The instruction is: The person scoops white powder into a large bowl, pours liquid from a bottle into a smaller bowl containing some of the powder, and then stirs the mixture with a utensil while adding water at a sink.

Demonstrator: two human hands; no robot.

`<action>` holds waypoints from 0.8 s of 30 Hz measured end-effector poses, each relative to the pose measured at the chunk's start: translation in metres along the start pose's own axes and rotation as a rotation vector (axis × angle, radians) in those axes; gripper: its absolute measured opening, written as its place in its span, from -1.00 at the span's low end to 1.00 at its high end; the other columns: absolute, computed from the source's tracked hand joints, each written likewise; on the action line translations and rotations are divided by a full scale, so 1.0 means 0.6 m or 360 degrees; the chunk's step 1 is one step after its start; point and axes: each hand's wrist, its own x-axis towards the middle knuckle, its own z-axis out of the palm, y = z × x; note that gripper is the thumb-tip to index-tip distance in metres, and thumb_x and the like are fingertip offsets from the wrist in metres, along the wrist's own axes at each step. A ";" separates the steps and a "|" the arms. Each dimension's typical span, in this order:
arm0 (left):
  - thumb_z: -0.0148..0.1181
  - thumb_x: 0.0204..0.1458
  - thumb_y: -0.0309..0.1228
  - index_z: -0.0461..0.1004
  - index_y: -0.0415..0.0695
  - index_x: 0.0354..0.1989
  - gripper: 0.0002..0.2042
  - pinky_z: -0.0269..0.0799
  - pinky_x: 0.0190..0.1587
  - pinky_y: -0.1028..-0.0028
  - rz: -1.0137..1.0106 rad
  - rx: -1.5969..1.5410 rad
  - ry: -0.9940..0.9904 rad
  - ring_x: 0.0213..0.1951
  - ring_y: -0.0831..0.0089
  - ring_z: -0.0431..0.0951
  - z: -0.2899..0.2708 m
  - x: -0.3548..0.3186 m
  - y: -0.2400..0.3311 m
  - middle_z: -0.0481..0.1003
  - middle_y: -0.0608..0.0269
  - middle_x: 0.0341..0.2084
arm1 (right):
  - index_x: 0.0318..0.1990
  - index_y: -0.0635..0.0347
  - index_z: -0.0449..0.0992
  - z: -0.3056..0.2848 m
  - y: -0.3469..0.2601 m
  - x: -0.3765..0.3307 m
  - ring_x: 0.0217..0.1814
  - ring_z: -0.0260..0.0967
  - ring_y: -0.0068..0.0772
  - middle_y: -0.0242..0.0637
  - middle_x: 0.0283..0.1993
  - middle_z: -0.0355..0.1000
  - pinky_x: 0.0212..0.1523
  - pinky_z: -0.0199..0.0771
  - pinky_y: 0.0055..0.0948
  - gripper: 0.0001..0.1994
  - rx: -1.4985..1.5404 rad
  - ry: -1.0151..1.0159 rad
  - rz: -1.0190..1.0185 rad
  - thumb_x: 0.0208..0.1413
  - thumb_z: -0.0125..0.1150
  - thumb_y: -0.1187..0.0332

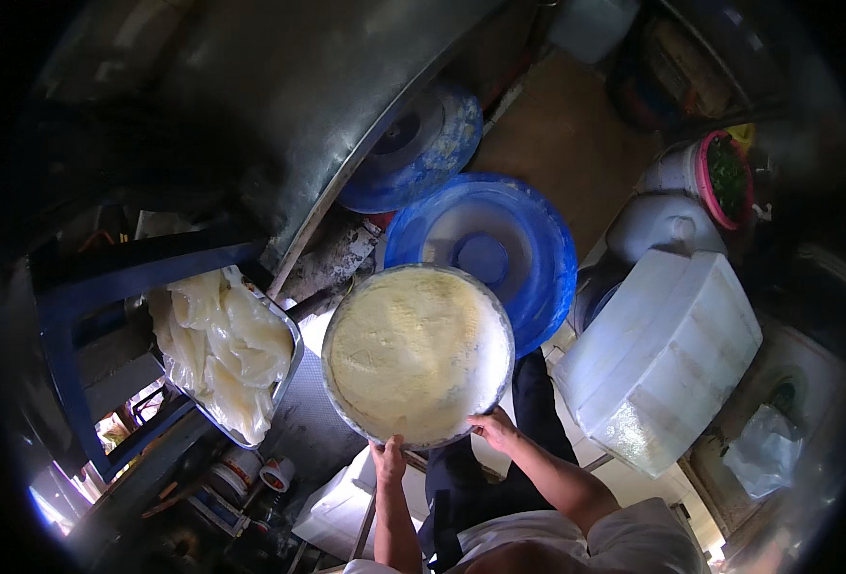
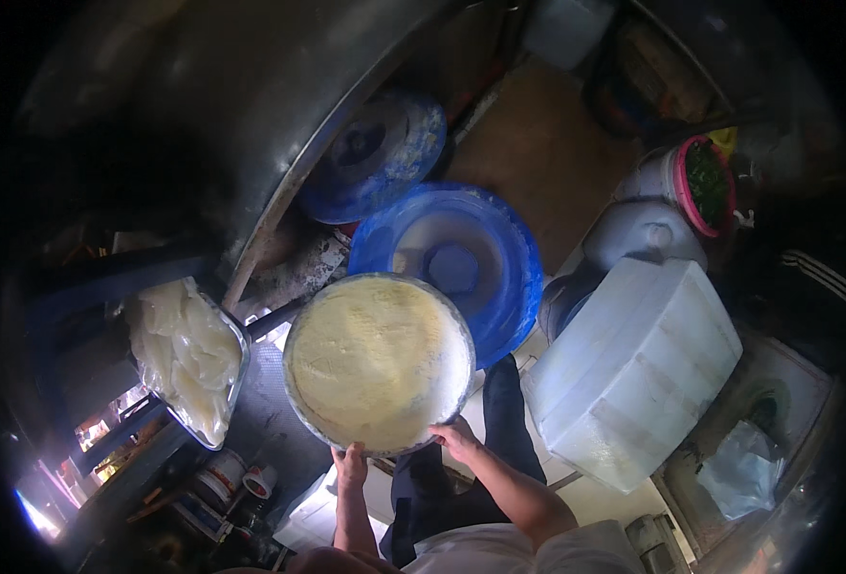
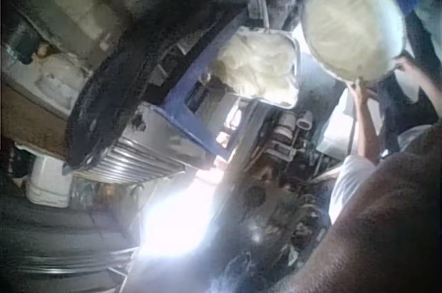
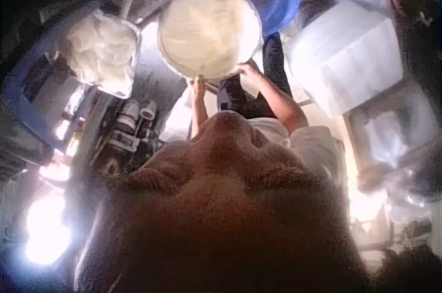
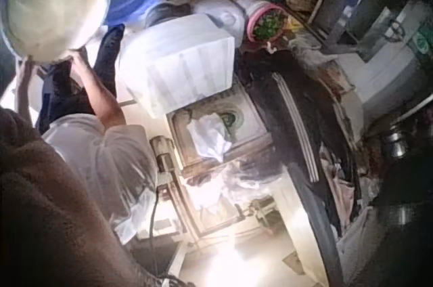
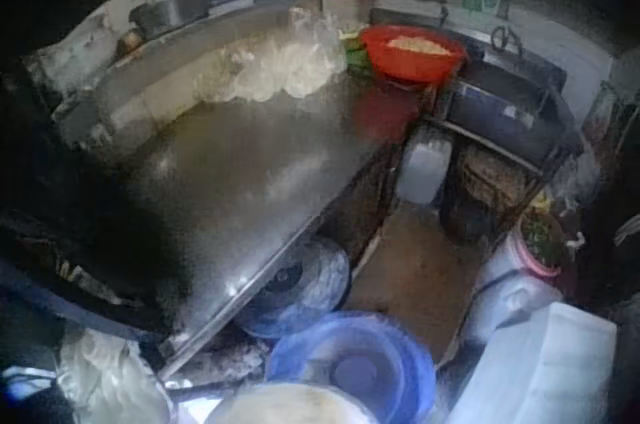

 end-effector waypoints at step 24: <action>0.12 -0.31 -0.60 0.26 -0.12 0.00 -0.46 0.36 -0.18 0.36 -0.0441 -0.0227 0.0513 -0.22 0.31 0.42 -0.041 0.042 -0.082 0.41 0.17 -0.22 | -0.09 0.31 0.40 -0.135 -0.481 0.554 -0.05 0.41 0.00 0.02 -0.12 0.44 -0.02 0.43 -0.20 -0.41 -0.2011 0.1390 -0.0725 -0.33 0.34 0.17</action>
